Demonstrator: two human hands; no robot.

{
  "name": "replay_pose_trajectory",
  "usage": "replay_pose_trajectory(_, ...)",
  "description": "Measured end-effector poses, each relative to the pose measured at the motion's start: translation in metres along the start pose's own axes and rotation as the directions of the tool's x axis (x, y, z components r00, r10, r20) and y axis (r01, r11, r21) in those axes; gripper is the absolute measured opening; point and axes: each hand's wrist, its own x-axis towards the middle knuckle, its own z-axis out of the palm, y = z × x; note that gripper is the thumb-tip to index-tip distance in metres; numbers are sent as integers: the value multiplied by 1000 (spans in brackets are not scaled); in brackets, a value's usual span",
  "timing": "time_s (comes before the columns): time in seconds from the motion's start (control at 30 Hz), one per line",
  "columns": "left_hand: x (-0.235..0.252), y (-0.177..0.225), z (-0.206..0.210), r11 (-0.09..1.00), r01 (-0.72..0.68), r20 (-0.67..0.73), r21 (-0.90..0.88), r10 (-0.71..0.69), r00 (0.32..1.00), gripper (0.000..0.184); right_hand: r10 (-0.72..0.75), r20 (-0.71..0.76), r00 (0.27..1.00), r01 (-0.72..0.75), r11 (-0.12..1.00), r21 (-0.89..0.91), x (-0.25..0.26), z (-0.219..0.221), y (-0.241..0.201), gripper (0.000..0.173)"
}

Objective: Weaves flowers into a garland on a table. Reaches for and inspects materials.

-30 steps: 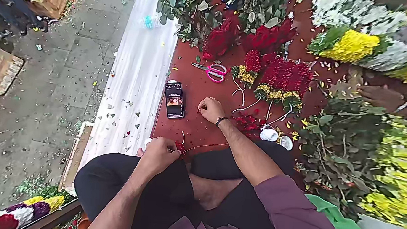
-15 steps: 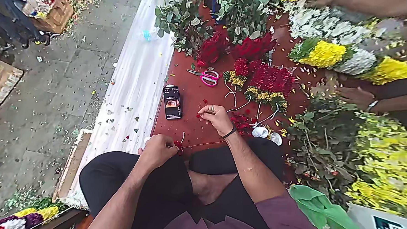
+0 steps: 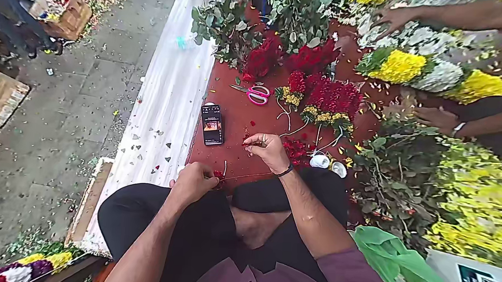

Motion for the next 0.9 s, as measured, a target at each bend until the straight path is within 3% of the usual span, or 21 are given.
replay_pose_trajectory(0.3,-1,0,-1,1000,-5,-27,-11,4,1000,22,-16,-74,997,18,999,27,-5,11,-8,13)
replay_pose_trajectory(0.6,-3,3,-2,998,23,-80,-56,-28,996,23,53,-66,996,-35,968,250,-37,37,-22,43)
replay_pose_trajectory(0.77,-4,1,0,979,-67,-76,-192,53,996,20,161,21,987,-159,933,323,-57,61,-29,48)
replay_pose_trajectory(0.9,-4,5,2,968,-93,-56,-234,83,995,13,236,-8,972,-222,927,301,-62,75,-25,47)
